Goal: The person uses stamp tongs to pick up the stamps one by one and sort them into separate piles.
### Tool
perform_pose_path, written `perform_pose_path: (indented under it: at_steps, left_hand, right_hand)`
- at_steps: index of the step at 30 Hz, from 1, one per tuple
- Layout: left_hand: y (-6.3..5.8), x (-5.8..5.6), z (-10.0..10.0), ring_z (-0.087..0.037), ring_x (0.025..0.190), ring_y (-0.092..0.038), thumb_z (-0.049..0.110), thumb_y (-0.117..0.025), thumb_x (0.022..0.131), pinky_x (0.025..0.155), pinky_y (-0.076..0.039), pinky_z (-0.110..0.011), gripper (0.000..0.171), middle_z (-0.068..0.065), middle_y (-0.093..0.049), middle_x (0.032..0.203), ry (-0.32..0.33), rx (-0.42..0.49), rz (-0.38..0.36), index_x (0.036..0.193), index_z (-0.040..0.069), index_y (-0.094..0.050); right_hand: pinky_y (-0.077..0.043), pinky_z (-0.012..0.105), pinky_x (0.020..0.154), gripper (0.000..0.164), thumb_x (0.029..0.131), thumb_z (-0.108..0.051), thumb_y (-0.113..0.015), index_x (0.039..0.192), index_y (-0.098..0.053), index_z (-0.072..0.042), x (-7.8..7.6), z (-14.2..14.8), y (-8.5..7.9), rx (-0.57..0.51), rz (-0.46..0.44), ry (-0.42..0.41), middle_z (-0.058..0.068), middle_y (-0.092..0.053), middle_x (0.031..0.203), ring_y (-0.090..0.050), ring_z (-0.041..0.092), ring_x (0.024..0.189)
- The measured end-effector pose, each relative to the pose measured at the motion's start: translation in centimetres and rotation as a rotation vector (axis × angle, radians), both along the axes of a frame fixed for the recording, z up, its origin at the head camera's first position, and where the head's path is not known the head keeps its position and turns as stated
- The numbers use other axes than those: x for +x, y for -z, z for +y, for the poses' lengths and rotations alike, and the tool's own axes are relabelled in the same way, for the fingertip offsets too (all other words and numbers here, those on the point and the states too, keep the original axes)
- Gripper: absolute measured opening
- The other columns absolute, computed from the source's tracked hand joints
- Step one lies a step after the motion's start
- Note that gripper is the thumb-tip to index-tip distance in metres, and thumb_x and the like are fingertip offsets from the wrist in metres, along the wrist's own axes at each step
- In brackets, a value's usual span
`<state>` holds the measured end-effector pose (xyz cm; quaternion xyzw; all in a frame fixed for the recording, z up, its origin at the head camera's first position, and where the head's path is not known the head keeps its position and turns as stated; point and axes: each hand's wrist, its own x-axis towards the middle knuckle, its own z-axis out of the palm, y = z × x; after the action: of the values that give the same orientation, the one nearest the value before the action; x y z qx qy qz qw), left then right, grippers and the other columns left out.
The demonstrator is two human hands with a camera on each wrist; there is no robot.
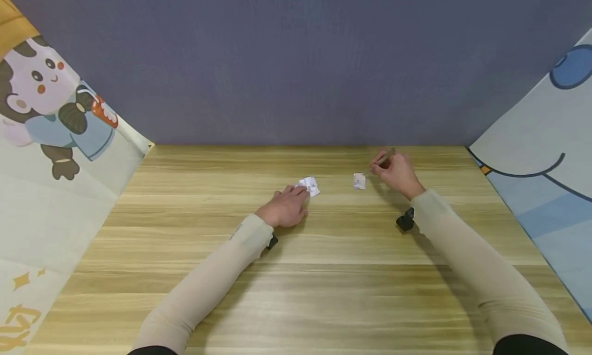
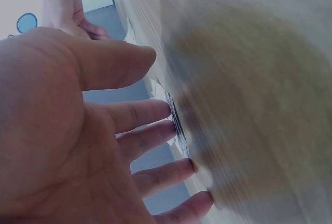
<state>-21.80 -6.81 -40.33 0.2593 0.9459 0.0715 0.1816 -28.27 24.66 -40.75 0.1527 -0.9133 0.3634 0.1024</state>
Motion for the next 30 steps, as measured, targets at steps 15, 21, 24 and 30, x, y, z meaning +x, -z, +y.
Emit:
perform_pose_path:
  at_steps: [15,21,24,30]
  left_hand:
    - [0.1,0.0,0.0,-0.027,0.141,-0.013,0.03,-0.045,0.1,0.109,-0.019,-0.052,0.058,-0.004,-0.016,0.156,-0.001,0.0,0.013,0.151,0.012,-0.024]
    - [0.0,0.0,0.0,-0.027,0.14,-0.015,0.03,-0.046,0.1,0.107,-0.023,-0.052,0.054,-0.004,-0.02,0.155,0.005,-0.003,0.031,0.15,0.016,-0.029]
    - [0.1,-0.1,0.0,-0.027,0.14,-0.015,0.03,-0.046,0.099,0.106,-0.024,-0.052,0.054,-0.003,-0.02,0.155,0.007,-0.013,0.039,0.149,0.018,-0.03]
    - [0.1,-0.1,0.0,-0.027,0.141,-0.014,0.031,-0.046,0.1,0.107,-0.023,-0.052,0.054,-0.002,-0.018,0.155,0.005,-0.019,0.027,0.15,0.019,-0.03]
  right_hand:
    - [-0.053,0.031,0.067,0.01,0.087,-0.014,-0.07,0.092,-0.072,-0.007,0.9,-4.3,-1.0,-0.056,0.079,-0.13,0.001,-0.068,0.091,-0.066,0.019,0.076]
    - [-0.054,0.029,0.067,0.008,0.088,-0.014,-0.069,0.093,-0.073,-0.009,0.7,-7.9,-0.8,-0.062,0.118,-0.249,0.0,-0.068,0.092,-0.066,0.013,0.076]
    - [-0.054,0.028,0.069,0.009,0.087,-0.012,-0.07,0.094,-0.071,-0.008,0.3,-9.2,-0.3,-0.077,0.107,-0.276,0.002,-0.069,0.091,-0.066,0.014,0.078]
    - [-0.054,0.029,0.071,0.007,0.086,-0.009,-0.07,0.093,-0.071,-0.008,-0.1,-10.6,0.3,-0.075,0.068,-0.26,0.004,-0.069,0.089,-0.066,0.017,0.079]
